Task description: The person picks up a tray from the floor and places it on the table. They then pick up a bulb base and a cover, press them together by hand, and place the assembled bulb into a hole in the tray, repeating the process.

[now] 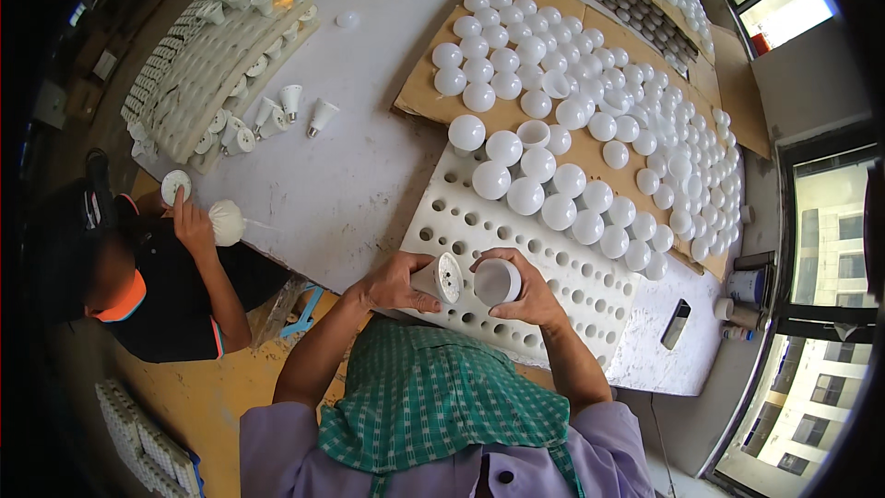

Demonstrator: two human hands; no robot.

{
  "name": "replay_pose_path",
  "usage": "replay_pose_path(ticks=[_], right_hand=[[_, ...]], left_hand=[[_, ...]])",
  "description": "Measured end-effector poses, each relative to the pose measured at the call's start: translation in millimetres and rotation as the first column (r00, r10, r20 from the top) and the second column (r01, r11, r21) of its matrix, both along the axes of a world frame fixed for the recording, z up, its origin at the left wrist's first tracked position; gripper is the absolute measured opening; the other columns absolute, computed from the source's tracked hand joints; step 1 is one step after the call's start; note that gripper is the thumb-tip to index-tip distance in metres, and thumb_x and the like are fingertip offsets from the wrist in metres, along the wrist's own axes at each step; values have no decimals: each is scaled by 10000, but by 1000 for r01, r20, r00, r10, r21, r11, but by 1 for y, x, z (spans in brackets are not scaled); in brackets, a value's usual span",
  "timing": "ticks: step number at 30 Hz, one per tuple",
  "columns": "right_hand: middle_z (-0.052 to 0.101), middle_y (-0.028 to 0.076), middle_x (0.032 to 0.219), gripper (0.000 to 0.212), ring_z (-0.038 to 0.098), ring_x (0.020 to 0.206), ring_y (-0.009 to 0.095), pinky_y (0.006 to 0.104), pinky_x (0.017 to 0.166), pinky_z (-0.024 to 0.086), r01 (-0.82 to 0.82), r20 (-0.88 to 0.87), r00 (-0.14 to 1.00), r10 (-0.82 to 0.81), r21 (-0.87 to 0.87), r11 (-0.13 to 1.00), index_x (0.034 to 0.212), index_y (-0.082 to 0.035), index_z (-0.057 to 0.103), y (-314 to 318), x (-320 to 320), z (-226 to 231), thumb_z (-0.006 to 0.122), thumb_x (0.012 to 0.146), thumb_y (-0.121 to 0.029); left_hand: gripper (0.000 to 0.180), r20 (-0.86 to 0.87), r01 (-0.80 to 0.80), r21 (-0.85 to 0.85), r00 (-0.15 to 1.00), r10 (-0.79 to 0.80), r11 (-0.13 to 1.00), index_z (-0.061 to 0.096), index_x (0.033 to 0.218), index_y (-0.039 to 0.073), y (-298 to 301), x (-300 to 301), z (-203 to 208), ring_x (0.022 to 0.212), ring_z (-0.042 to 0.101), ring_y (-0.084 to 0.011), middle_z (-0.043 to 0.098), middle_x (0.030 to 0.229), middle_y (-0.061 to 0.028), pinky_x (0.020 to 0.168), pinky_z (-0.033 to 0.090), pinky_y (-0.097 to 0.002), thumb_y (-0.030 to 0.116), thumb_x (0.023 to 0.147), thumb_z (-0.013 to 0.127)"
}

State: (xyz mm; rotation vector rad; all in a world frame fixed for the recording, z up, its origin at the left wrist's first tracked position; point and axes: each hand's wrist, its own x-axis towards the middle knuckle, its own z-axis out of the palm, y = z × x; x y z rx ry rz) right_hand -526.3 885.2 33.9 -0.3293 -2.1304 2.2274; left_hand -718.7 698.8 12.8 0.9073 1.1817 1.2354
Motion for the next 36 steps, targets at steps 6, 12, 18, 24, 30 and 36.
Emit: replay_pose_path(ticks=[6,12,18,24,30,36], right_hand=[[565,83,1179,815,519,1137,221,367,981,396,-44,26,999,42,109,993,1274,-73,449,-18,9,12,864,591,-233],[567,94,1166,850,548,1094,236,360,948,427,-123,78,991,107,239,963,1303,-82,438,-27,9,23,865,586,-244],[568,166,1174,883,582,1053,315,387,913,463,-202,139,978,153,477,855,1321,-71,410,-38,7,31,857,604,-327],[563,191,1179,874,577,1064,350,403,911,470,-263,193,963,189,505,822,1325,-45,388,-40,4,25,830,640,-361],[559,201,1160,809,592,1034,351,401,871,496,-246,144,969,199,562,790,1310,-22,388,-47,3,15,801,685,-329],[531,196,1084,785,557,1000,369,422,847,492,-39,-119,982,143,620,784,1292,-7,392,-59,1,10,795,659,-235]], left_hand=[[679,-195,84,-31,977,-88,996,595,1113,-68,-2,11,22,998,618,-223,659,1060,-179,917,462,-333,317,622,862],[691,-310,92,-82,944,-113,992,592,1115,-68,-10,19,20,927,613,-156,666,1007,-132,826,484,-295,316,615,874],[644,-424,52,-113,900,-95,992,639,1036,-44,-14,27,24,893,662,-229,682,955,-189,816,498,-340,360,584,858],[649,-429,108,-154,888,-165,982,619,1086,-52,-17,29,26,940,622,-166,674,1004,-149,831,492,-316,311,610,869],[726,-658,40,-93,747,-92,995,645,908,-75,-13,39,24,792,671,-314,664,825,-233,726,517,-368,592,640,748],[711,-658,50,-135,743,-127,990,643,892,-87,-10,41,37,744,667,-333,655,788,-245,701,522,-382,582,663,712]])
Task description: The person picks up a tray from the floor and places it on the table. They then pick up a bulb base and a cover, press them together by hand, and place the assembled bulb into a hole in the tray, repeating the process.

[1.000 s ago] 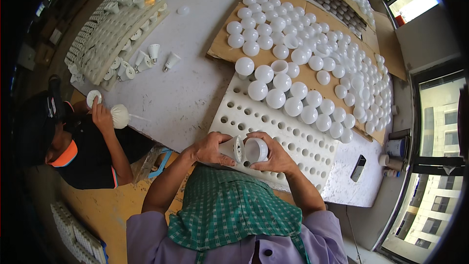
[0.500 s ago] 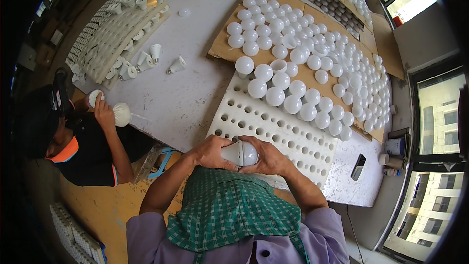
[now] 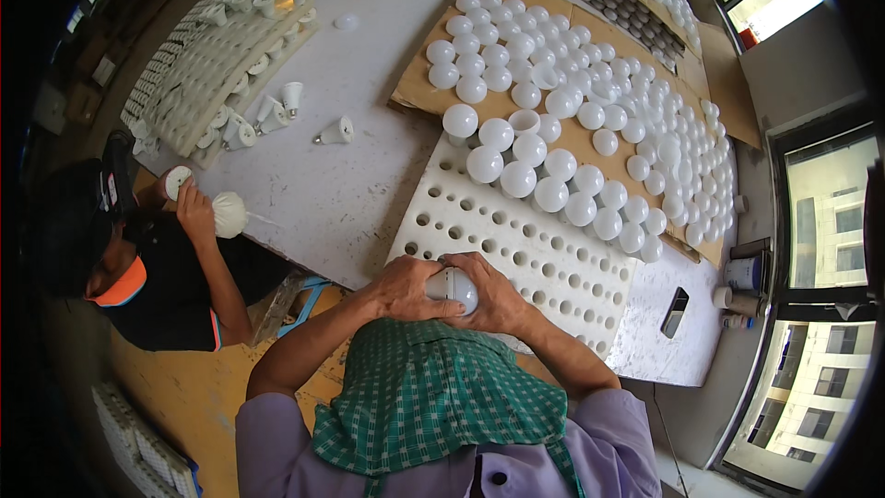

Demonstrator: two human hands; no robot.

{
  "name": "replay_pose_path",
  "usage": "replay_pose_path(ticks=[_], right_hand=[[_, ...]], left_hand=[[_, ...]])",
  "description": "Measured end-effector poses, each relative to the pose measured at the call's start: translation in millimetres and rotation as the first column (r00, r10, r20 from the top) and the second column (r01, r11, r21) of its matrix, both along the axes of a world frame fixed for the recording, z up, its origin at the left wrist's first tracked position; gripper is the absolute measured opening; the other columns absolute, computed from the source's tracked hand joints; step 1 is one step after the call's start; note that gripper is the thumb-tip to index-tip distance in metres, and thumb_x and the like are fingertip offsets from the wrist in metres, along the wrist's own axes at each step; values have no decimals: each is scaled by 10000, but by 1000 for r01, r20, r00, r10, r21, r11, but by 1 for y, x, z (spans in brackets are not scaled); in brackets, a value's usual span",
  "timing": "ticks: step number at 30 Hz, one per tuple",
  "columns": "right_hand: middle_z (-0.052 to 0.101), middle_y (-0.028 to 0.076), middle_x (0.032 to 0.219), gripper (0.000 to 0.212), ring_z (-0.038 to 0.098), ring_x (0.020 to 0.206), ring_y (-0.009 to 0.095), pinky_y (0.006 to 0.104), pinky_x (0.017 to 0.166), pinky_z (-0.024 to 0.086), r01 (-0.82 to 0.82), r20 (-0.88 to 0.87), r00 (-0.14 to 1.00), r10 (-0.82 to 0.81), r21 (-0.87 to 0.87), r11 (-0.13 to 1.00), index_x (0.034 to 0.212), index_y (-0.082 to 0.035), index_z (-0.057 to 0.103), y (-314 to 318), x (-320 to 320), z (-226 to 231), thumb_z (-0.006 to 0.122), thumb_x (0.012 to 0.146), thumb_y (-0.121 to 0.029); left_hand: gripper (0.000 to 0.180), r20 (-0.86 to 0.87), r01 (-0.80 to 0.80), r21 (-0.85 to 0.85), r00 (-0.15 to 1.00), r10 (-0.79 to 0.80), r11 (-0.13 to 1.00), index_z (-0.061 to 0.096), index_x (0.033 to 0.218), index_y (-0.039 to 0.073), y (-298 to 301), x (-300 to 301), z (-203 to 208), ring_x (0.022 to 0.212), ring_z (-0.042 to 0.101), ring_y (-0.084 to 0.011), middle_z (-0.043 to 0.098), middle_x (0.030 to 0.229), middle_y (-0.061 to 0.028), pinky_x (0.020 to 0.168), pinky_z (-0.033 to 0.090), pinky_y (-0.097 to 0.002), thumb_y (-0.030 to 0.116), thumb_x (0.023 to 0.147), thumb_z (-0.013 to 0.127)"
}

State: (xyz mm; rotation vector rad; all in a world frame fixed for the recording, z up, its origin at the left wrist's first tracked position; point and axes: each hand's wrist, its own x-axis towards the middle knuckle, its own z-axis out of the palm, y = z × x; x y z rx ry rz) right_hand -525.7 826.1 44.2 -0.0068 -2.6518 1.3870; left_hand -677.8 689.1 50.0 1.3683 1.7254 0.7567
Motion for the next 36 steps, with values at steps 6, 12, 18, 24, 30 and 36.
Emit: replay_pose_path(ticks=[6,12,18,24,30,36], right_hand=[[516,151,1107,681,508,1054,316,389,857,476,56,-323,944,-72,-56,997,1174,-29,512,-10,5,-16,787,552,-60],[539,125,1042,523,560,958,282,376,832,479,96,-308,938,-159,-209,973,1008,-41,564,-7,7,-13,749,520,-31],[531,106,1050,554,559,974,232,355,860,459,194,-76,969,-237,-364,911,1031,-49,532,2,15,-22,786,539,-67],[464,112,1213,718,479,1140,220,356,960,398,232,67,970,-233,-536,812,1215,-53,434,3,19,-23,816,609,-96],[404,137,1321,894,422,1231,241,378,1004,369,192,-13,974,-228,-492,849,1352,-74,310,15,28,-34,846,639,-143],[483,134,1244,892,523,1117,233,358,928,443,480,255,877,-408,-524,704,1372,-65,295,15,35,-29,832,670,-182]], left_hand=[[623,62,-10,83,998,5,996,650,855,-91,6,9,0,699,664,-310,656,759,-233,663,526,-359,489,636,709],[647,139,-7,-26,990,11,1000,633,806,-117,18,14,-2,639,655,-261,650,737,-223,594,521,-347,499,611,673],[641,438,2,-223,894,99,975,628,766,-122,41,12,-5,469,595,-199,634,671,-191,374,464,-275,508,644,649],[604,799,218,-386,565,207,896,589,980,-80,44,1,-17,427,609,-202,644,682,-206,307,448,-230,500,858,473],[744,941,399,-300,-28,338,866,493,1130,-82,49,4,-56,518,664,-271,645,759,-238,281,475,-240,617,892,396],[785,910,333,-365,-71,409,869,425,1231,-25,64,17,-58,496,651,-288,639,793,-262,277,471,-251,672,893,299]])
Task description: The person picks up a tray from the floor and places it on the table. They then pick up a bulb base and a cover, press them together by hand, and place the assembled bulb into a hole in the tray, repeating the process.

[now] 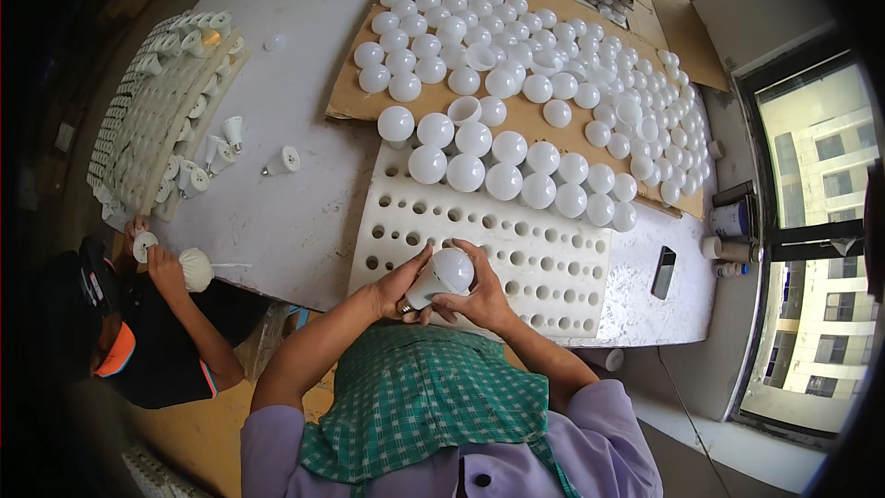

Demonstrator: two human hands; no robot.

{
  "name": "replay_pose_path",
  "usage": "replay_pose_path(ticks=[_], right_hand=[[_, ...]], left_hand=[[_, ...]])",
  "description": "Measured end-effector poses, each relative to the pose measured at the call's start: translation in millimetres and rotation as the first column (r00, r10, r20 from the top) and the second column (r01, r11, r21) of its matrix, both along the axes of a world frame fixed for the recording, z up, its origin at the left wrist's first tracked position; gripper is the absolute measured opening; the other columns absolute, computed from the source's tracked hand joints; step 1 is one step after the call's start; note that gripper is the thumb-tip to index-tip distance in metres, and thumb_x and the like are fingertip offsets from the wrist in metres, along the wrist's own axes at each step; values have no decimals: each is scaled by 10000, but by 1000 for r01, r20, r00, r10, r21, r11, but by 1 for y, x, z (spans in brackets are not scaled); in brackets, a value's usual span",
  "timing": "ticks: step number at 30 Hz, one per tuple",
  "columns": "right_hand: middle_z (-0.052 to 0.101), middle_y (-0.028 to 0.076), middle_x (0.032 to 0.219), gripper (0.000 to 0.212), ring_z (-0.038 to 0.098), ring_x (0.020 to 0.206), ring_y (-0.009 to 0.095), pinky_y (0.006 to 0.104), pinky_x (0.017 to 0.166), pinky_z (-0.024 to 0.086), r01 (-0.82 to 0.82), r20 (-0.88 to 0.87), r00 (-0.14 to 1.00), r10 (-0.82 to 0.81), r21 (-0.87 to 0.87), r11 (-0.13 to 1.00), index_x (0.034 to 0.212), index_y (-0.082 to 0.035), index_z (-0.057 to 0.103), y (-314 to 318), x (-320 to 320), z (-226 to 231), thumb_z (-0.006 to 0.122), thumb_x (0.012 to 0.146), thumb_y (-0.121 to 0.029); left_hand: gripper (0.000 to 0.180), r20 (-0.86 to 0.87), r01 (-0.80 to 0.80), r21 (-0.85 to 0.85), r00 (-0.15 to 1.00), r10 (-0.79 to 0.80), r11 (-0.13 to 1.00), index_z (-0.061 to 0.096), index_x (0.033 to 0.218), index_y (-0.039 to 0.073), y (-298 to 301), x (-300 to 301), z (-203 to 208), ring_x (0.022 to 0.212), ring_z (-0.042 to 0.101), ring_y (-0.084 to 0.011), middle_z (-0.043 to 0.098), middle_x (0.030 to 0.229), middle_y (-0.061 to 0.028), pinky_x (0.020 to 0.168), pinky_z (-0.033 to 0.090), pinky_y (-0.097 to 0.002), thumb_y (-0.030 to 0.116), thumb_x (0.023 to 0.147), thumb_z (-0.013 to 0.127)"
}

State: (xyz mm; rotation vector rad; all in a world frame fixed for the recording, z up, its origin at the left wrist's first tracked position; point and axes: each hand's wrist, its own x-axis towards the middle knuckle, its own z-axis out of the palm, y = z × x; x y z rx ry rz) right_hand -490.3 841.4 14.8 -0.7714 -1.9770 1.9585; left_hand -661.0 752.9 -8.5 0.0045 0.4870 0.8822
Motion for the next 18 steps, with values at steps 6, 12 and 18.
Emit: replay_pose_path(ticks=[6,12,18], right_hand=[[518,154,1110,770,569,1001,270,385,825,491,99,239,954,-182,321,942,1213,1,386,0,7,-8,842,649,-258],[557,174,1127,862,576,1044,316,382,876,484,151,-80,988,-131,675,723,1258,-24,402,7,6,-10,870,571,-252],[546,129,1146,795,554,1053,279,381,895,449,-164,2,982,186,486,858,1218,-34,478,17,11,10,880,541,-145]], left_hand=[[730,-523,33,178,850,66,983,518,1118,-18,7,16,-18,530,645,-199,628,751,-120,347,468,-230,660,850,459],[697,-838,303,167,544,-26,938,611,931,-64,19,12,11,479,613,-146,613,636,-109,344,444,-218,616,782,587],[703,-599,302,148,785,-157,942,592,1015,-85,16,5,15,574,656,-202,636,781,-173,388,495,-247,588,820,542]])
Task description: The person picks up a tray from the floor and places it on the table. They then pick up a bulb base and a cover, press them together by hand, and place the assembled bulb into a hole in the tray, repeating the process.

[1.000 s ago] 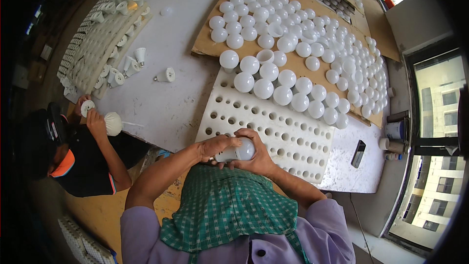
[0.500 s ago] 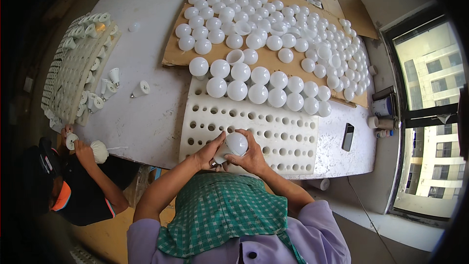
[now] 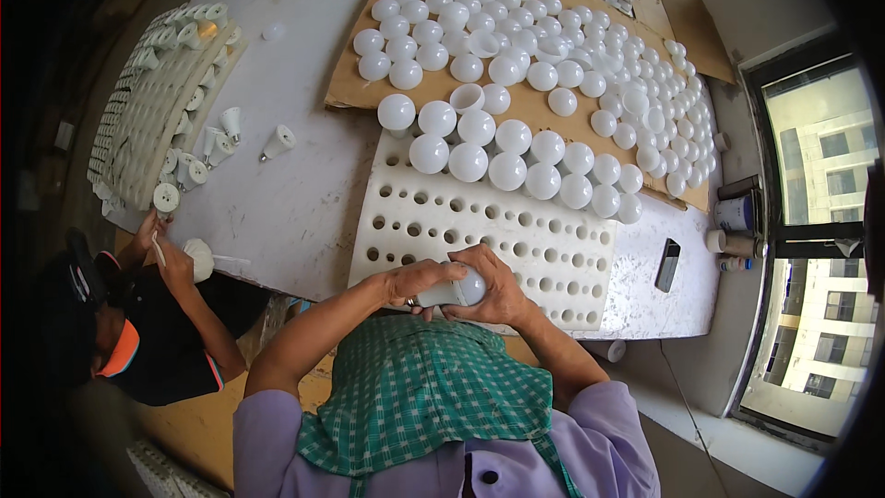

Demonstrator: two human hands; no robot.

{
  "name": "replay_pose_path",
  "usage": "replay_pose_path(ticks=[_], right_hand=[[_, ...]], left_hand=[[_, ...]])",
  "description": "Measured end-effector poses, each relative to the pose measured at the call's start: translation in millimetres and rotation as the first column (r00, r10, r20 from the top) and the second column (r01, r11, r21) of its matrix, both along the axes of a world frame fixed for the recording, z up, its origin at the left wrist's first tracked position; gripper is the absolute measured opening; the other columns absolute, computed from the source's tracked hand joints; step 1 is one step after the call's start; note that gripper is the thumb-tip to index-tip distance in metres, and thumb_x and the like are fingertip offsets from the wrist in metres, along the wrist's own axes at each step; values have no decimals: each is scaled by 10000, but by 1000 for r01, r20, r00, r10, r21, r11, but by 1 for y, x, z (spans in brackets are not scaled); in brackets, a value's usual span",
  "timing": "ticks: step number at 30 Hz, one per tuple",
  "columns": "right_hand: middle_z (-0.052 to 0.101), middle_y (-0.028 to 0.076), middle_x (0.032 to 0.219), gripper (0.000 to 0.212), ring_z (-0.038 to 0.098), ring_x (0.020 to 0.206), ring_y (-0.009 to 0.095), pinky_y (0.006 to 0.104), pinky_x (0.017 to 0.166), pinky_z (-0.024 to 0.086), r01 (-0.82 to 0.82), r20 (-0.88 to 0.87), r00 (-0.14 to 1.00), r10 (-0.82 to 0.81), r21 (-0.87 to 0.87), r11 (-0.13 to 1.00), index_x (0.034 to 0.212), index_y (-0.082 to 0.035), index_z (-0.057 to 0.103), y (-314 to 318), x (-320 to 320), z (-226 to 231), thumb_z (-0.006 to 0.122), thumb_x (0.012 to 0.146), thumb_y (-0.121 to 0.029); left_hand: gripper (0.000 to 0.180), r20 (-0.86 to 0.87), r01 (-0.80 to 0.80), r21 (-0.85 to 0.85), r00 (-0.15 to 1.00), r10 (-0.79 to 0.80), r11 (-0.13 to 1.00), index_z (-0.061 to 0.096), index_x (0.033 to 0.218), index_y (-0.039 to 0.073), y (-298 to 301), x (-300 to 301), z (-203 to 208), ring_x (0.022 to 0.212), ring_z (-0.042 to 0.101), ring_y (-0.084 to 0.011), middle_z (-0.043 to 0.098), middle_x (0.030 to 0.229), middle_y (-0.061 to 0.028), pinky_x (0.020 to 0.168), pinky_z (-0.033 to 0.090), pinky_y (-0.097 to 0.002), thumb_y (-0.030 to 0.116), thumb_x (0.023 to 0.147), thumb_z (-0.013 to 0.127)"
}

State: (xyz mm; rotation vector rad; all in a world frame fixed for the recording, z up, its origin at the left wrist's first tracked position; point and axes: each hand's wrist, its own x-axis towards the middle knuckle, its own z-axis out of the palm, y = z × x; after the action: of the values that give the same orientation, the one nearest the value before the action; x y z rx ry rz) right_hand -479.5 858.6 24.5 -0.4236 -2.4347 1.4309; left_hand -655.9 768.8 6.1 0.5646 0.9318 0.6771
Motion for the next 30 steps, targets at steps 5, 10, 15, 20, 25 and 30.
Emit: replay_pose_path(ticks=[5,10,15,20,25,30], right_hand=[[571,144,1068,765,566,964,300,384,828,470,53,-63,997,-49,65,997,1194,-31,508,-5,-3,-1,864,522,-111],[568,148,1022,627,573,908,294,381,758,491,40,-357,934,13,140,989,1092,-38,535,-15,-1,-6,797,524,-66],[561,136,1014,584,572,913,277,380,758,492,15,-313,950,17,97,995,1062,-52,539,-19,3,-3,787,533,-55],[537,162,1112,676,557,1005,317,378,830,486,-42,-274,959,70,106,993,1168,-40,490,-14,0,-2,779,556,-47],[449,189,1310,960,491,1188,311,403,975,432,38,-173,981,-91,-285,958,1411,-50,254,-13,8,-9,787,613,-54],[411,170,1350,929,460,1207,264,384,993,406,83,-34,994,-104,-389,918,1418,-57,229,-13,21,-14,783,672,-53]], left_hand=[[706,-495,135,215,869,-11,967,610,999,-83,0,12,20,573,660,-211,643,775,-189,442,526,-258,583,767,597],[671,-631,199,374,770,92,906,636,909,-88,-12,22,18,674,670,-274,654,747,-193,605,544,-340,553,714,630],[640,-655,273,264,755,-36,925,641,893,-68,-9,20,34,798,665,-310,664,809,-206,733,528,-368,543,707,609],[657,-682,230,338,728,69,913,634,928,-65,-13,22,19,759,664,-308,661,794,-211,719,531,-376,549,697,608],[693,-412,77,184,911,6,980,629,965,-62,-5,19,10,505,641,-245,650,727,-205,411,511,-293,595,753,571],[749,248,-39,-102,967,63,994,551,1102,-25,3,19,-3,443,620,-192,644,716,-189,297,445,-203,668,859,400]])
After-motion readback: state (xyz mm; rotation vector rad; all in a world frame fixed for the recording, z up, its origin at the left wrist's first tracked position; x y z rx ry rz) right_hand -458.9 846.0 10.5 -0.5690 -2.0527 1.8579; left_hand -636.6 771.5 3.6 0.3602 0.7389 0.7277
